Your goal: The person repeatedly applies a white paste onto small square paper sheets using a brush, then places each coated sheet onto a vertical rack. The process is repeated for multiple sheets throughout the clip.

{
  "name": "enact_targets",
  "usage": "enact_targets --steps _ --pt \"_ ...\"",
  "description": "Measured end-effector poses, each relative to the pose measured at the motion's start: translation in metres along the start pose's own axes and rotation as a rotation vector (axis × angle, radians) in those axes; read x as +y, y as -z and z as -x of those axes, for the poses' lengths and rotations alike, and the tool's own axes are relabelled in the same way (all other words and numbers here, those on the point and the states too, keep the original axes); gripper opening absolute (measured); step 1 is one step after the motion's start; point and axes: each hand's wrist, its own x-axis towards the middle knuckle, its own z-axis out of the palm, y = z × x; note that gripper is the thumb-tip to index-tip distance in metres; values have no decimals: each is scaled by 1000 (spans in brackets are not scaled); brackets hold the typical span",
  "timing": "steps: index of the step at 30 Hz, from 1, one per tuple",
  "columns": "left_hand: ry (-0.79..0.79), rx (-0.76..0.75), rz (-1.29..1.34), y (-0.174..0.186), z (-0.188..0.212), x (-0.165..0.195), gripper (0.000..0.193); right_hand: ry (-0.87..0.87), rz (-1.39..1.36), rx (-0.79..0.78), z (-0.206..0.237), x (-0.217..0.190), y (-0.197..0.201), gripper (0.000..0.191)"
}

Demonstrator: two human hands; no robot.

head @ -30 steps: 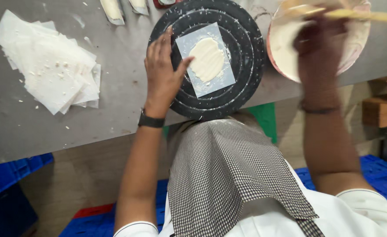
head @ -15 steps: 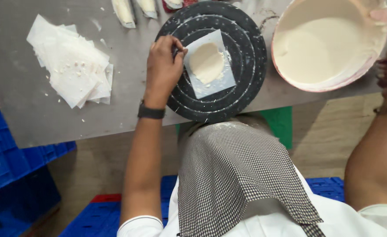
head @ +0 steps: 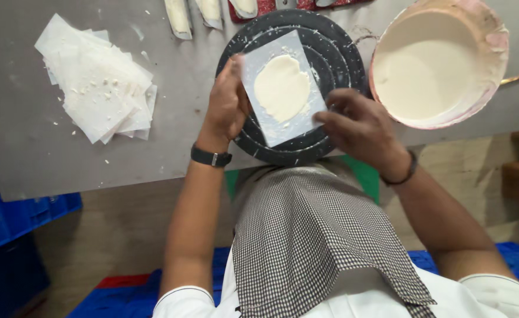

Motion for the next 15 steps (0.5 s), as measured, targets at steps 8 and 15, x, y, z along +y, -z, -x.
enact_targets --steps 8,15 --pt "-468 61 -625 8 35 -68 59 74 -67 73 -82 -95 -28 30" --pt "-530 -7 -834 34 50 -97 52 -360 -148 121 -86 -64 -4 32"
